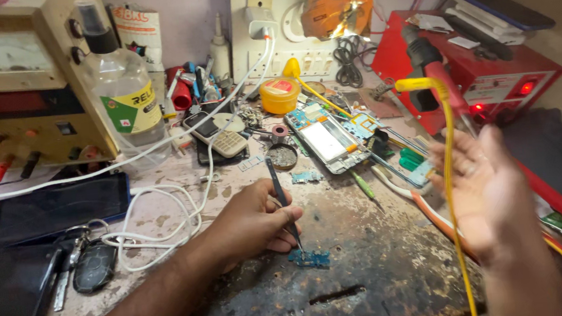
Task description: The person sorts small phone circuit boards and components by hand, placing some into a paper cup on the cluttered workbench. They then hold a small board, brush it with a toothbrush-like brush, and apply flux to it using a green-handled tool over a small tin.
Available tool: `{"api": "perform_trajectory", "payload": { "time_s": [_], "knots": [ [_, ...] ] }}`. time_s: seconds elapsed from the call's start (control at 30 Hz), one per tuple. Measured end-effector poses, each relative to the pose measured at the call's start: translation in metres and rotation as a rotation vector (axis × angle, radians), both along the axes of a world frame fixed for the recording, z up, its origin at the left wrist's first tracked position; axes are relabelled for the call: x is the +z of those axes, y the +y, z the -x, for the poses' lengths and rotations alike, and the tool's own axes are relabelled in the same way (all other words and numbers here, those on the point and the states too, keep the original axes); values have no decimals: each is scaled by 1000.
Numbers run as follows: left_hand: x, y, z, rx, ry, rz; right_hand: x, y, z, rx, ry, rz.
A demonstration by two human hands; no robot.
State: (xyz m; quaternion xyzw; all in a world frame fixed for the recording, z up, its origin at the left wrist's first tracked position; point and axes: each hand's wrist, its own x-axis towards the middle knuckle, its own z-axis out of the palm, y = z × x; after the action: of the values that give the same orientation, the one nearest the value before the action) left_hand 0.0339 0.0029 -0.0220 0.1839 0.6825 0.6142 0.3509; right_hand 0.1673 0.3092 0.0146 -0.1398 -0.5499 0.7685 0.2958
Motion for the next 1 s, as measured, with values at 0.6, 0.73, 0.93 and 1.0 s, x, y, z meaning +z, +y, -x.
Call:
{"api": "perform_trajectory", "payload": {
  "time_s": [0.6, 0.73, 0.93, 1.0],
  "knots": [
    [2, -19, 7, -23, 126, -10, 54, -143, 255, -15, -536, -1467],
    [3, -25, 11, -44, 103, -36, 54, -161, 265, 39, -665, -1485],
    [9, -29, 8, -29, 96, -6, 59, -156, 266, 219, -582, -1231],
    [10, -27, 7, -6, 88, 4, 61, -152, 264, 202, -609, -1333]
  ]
}}
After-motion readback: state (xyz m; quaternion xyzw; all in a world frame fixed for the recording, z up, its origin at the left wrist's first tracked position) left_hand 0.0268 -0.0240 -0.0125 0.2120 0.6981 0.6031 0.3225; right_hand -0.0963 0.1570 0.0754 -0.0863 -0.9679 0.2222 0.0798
